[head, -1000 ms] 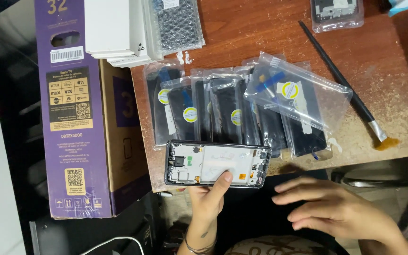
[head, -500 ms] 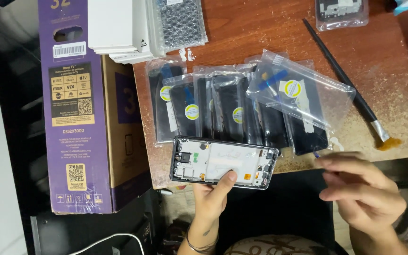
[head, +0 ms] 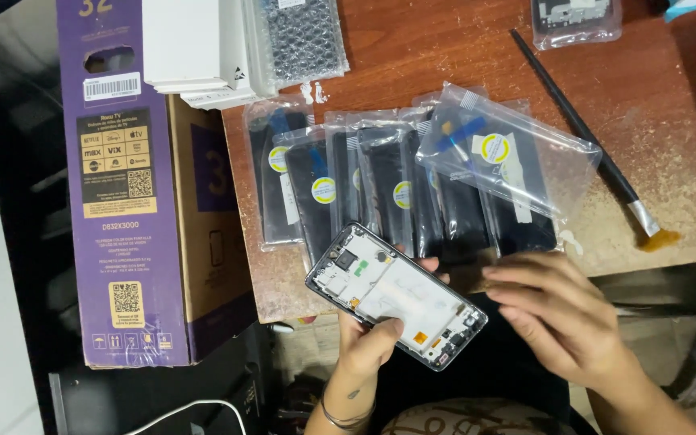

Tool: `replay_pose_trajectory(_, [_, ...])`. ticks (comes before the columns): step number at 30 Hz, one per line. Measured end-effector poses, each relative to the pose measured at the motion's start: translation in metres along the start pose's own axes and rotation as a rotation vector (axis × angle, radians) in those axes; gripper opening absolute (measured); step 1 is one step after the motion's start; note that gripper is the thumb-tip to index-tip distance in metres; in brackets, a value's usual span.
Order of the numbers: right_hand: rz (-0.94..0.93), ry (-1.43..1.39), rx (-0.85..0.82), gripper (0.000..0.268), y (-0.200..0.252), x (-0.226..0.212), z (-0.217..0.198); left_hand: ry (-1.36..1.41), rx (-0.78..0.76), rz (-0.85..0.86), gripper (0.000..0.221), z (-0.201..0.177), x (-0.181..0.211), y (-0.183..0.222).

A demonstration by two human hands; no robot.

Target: Cleaning the interior of a smartphone chassis using a brush and a plastic tool to prepare it for assembly.

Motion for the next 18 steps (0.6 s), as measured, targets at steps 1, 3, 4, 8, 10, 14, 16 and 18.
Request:
replay_pose_trajectory(1, [0.002, -0.001, -0.001, 0.018, 0.001, -0.002, 0.002, 0.001, 0.002, -0.001, 0.065, 0.003, 0.001, 0.0])
replay_pose_trajectory(3, [0.192, -0.098, -0.07, 0.029, 0.004, -0.004, 0.008, -0.047, 0.016, -0.011, 0.058, 0.009, 0.004, 0.001])
replay_pose_trajectory(4, [0.196, -0.098, -0.071, 0.029, 0.011, 0.0, 0.012, -0.046, 0.018, -0.014, 0.058, 0.01, 0.003, 0.002])
replay_pose_trajectory(8, [0.365, -0.115, -0.089, 0.036, 0.026, 0.005, 0.023, -0.115, 0.093, -0.02, 0.045, 0.012, 0.001, 0.003])
replay_pose_trajectory(10, [0.367, -0.096, -0.095, 0.035, 0.027, 0.005, 0.025, -0.114, 0.105, -0.022, 0.044, 0.013, 0.001, 0.002])
replay_pose_trajectory(14, [0.367, -0.142, -0.103, 0.031, 0.031, 0.007, 0.025, -0.117, 0.128, -0.03, 0.043, 0.014, 0.002, -0.001])
replay_pose_trajectory(16, [0.368, -0.147, -0.128, 0.03, 0.033, 0.007, 0.023, -0.115, 0.144, -0.033, 0.042, 0.015, 0.002, -0.001])
replay_pose_trajectory(18, [0.393, -0.133, -0.159, 0.03, 0.036, 0.008, 0.022, -0.117, 0.167, -0.032, 0.041, 0.016, 0.002, -0.002])
Point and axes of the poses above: each hand's wrist, its own y-axis away from the middle knuckle, its own z-axis out of the palm, x = y × z, the point moved 1 cm from there along -y, towards the middle knuckle, and after that the axes turned 4 degrees about x, right-handed, at the moved point
